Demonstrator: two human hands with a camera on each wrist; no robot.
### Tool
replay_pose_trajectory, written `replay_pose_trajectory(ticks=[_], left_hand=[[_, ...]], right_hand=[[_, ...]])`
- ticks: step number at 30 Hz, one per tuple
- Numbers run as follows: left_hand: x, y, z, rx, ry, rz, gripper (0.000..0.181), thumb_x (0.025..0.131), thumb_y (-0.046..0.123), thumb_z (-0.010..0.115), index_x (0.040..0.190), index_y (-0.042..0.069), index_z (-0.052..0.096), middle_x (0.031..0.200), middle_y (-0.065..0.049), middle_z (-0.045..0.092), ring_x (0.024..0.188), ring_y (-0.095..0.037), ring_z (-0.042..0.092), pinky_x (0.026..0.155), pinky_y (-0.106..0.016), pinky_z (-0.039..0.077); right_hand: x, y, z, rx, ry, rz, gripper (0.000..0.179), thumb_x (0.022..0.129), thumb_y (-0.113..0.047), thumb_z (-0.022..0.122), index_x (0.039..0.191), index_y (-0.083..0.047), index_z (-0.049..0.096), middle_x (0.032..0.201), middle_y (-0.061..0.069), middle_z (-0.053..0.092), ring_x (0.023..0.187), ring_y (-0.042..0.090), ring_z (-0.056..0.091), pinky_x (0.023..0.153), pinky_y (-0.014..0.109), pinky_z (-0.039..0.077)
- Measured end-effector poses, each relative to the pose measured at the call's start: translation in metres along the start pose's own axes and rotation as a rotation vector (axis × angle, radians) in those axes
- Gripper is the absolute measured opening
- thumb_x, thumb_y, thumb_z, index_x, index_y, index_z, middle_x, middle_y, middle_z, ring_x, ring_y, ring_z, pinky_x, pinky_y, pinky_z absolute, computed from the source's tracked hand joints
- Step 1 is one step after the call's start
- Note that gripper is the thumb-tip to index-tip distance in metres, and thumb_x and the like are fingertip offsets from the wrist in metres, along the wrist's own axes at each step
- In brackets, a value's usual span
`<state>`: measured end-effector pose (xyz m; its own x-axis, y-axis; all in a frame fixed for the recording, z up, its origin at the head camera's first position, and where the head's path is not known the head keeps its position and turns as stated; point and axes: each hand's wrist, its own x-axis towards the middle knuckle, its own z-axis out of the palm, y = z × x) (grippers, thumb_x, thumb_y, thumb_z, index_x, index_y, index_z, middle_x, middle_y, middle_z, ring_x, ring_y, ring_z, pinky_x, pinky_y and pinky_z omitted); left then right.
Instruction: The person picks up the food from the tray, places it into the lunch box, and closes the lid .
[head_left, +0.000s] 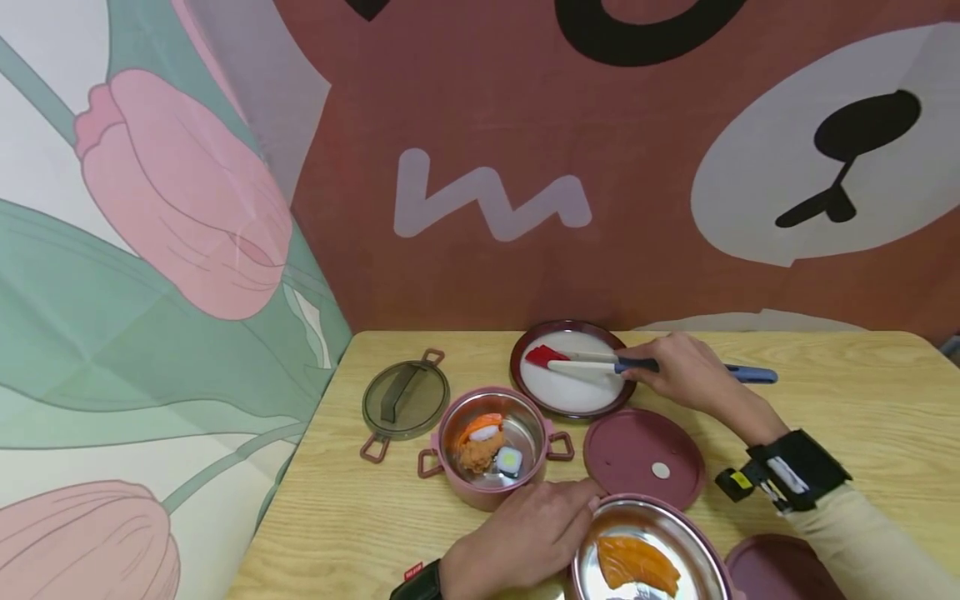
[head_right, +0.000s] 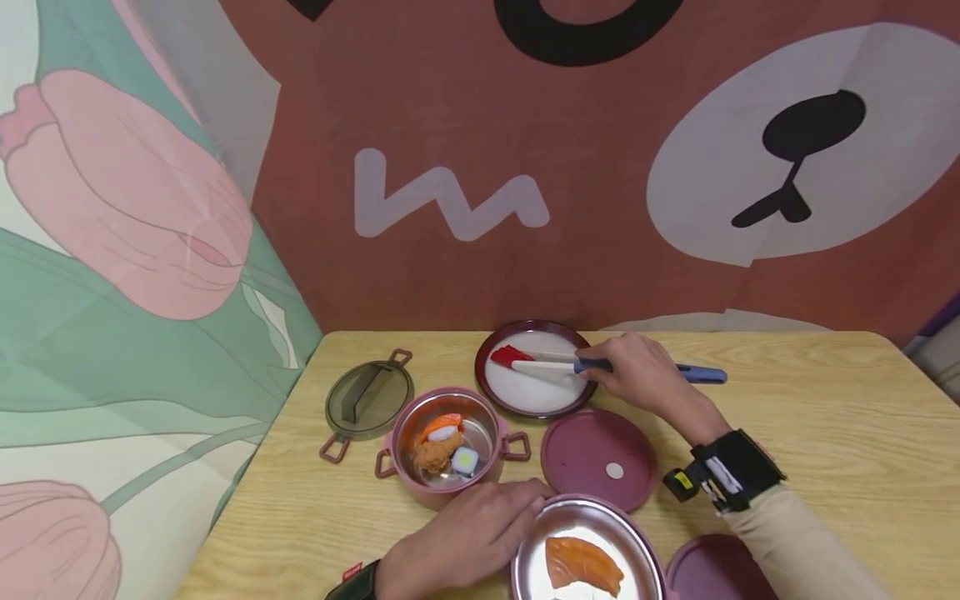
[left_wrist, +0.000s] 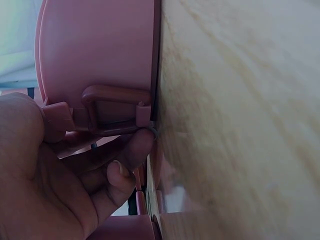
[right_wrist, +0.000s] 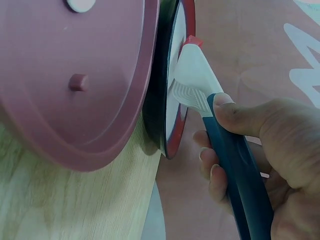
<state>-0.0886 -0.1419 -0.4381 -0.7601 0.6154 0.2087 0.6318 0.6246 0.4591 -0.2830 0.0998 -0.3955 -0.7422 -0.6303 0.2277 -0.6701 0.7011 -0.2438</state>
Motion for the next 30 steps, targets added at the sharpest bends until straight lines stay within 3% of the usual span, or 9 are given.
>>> replay_pose_trajectory(ticks=[30], left_hand=[[-0.001, 0.000, -0.002, -0.017, -0.028, -0.023, 0.027, 0.114, 0.033, 0.025, 0.113, 0.027, 0.052, 0.089, 0.017, 0.050, 0.081, 0.007, 0.049, 0.072, -0.009, 0.038]], right_hand=[[-0.037, -0.003, -0.020, 0.000, 0.050, -0.012, 0.032, 0.088, -0.025, 0.081, 0.120, -0.021, 0.078, 0.050, -0.012, 0.037, 0.044, 0.001, 0.028, 0.043, 0.020, 0.026]])
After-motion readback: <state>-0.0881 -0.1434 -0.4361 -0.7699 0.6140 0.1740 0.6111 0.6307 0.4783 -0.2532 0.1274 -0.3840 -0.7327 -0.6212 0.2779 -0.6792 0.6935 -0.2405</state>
